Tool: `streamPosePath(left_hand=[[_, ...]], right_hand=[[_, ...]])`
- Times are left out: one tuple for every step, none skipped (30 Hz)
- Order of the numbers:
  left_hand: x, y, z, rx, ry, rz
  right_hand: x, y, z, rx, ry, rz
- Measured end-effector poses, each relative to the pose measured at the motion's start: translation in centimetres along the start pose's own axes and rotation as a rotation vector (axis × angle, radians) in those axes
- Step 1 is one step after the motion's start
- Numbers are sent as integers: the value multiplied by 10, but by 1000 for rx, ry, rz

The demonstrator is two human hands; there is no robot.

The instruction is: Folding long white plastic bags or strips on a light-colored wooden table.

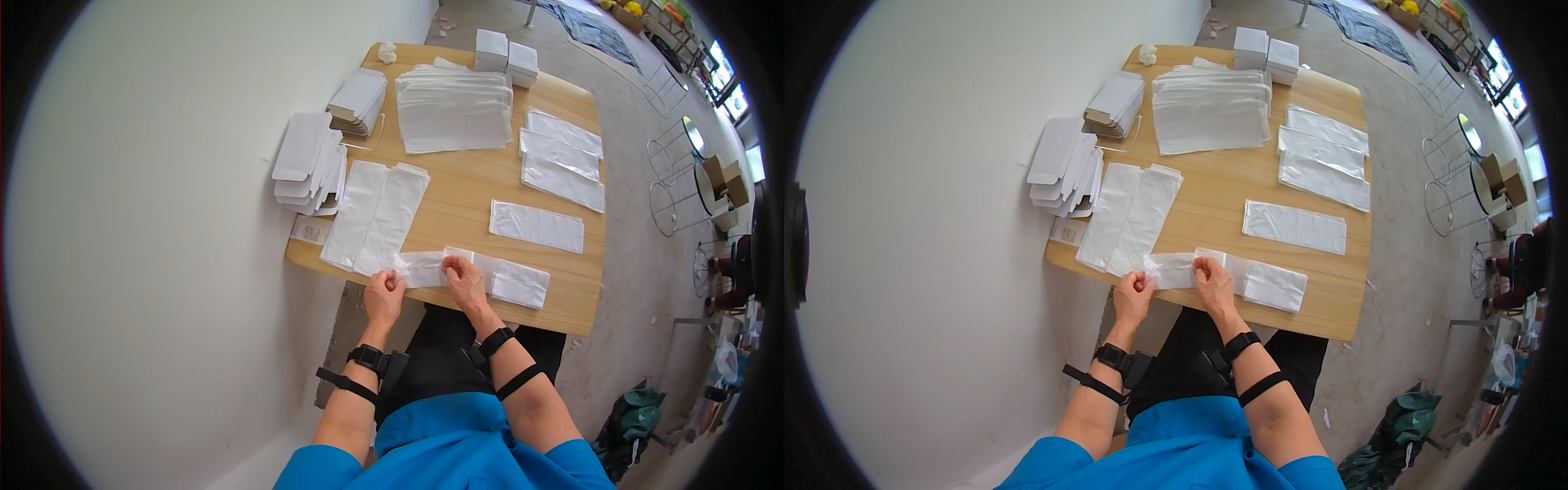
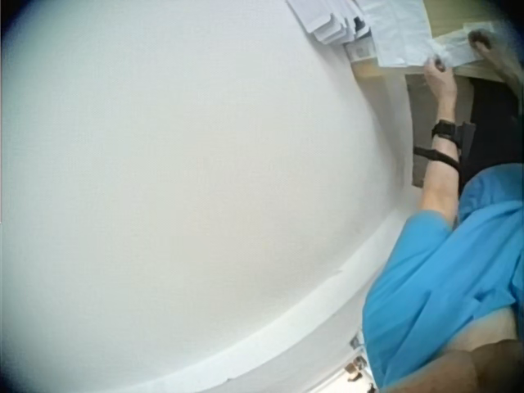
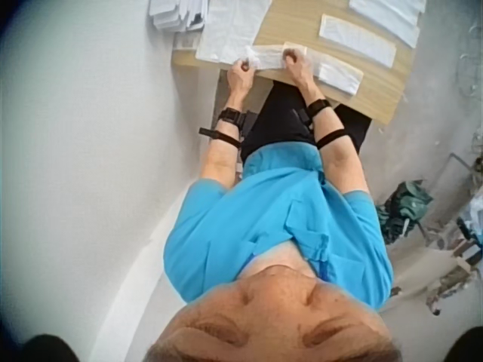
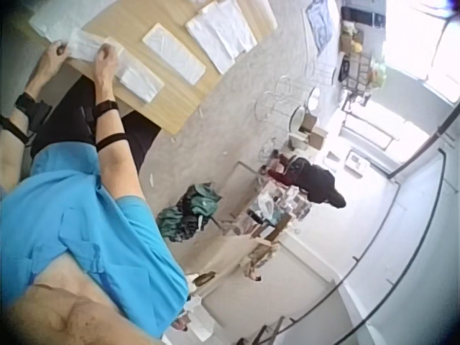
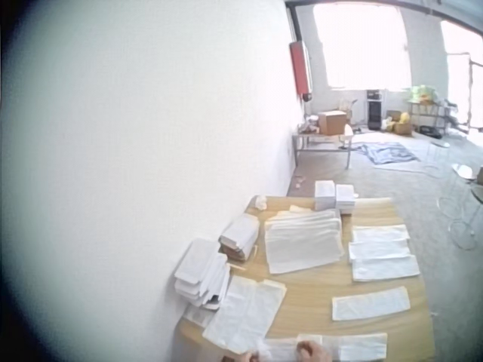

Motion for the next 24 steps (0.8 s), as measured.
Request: streamPosePath(left_hand=[[1,-5,-4,0,1,-1],[2,-13,-16,-29,88,-34],[2,-16,-26,-59,166,-67],[1,-16,-30,-58,159,-68],[-1,-15,-39,-78,229,-60],[-5,-13,-47,-97,306,-51],[-6,-11,-44,-131,301,-25],[-9,-8,-40,-131,303,-27],[-13,-1,-32,-76,262,-47],[-15,8,-23,-25,217,-65],[-16,10,-16,-20,189,-204],[-15,10,-11,-22,197,-205],[-13,4,-6,-15,184,-273],[-12,-1,-3,-8,171,-340],[-11,0,-1,-12,167,-337],[-10,1,2,-49,167,-356],[-9,2,5,-85,165,-373],[-11,3,9,-87,157,-370],[-12,11,8,-138,226,-236],[-15,20,7,-190,294,-101],[-16,25,11,-197,282,-94],[-17,29,15,-309,269,-108],[-20,32,20,-420,253,-123],[-21,39,21,-425,250,-116]], right_hand=[[0,-2,0,-2,3,-10],[-1,-5,0,-3,5,-20],[-2,-5,-1,-4,9,-14],[-2,-6,-3,-15,9,-11],[-2,-7,-3,-26,10,-8],[-1,-7,-3,-25,6,-8],[-1,-6,-3,-12,5,1],[-1,-6,-3,2,4,9],[-1,-5,-2,2,-1,7],[-1,-4,-2,8,4,4],[0,-2,-3,13,11,1],[0,-5,-2,12,5,-4],[-1,-7,-1,8,2,-5],[-1,-9,-1,4,0,-7],[0,-7,-1,2,4,-8],[0,-4,-1,-1,8,-2],[0,-2,-2,-4,14,4],[0,-4,-4,-6,22,7],[0,-6,-5,-20,20,4],[0,-9,-5,-34,20,2],[0,-9,-8,-37,34,4],[0,-9,-10,5,25,7],[0,-9,-12,47,17,11],[-2,-14,-15,45,23,6]])
Point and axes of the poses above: each hand's wrist, its own x-axis towards the middle knuckle, its own z-axis out of the palm, y = z × x, the point moved 6 cm from there along x, towards the middle knuckle, and after that the axes turned 12 degrees about -x, right-handed, at the moved point
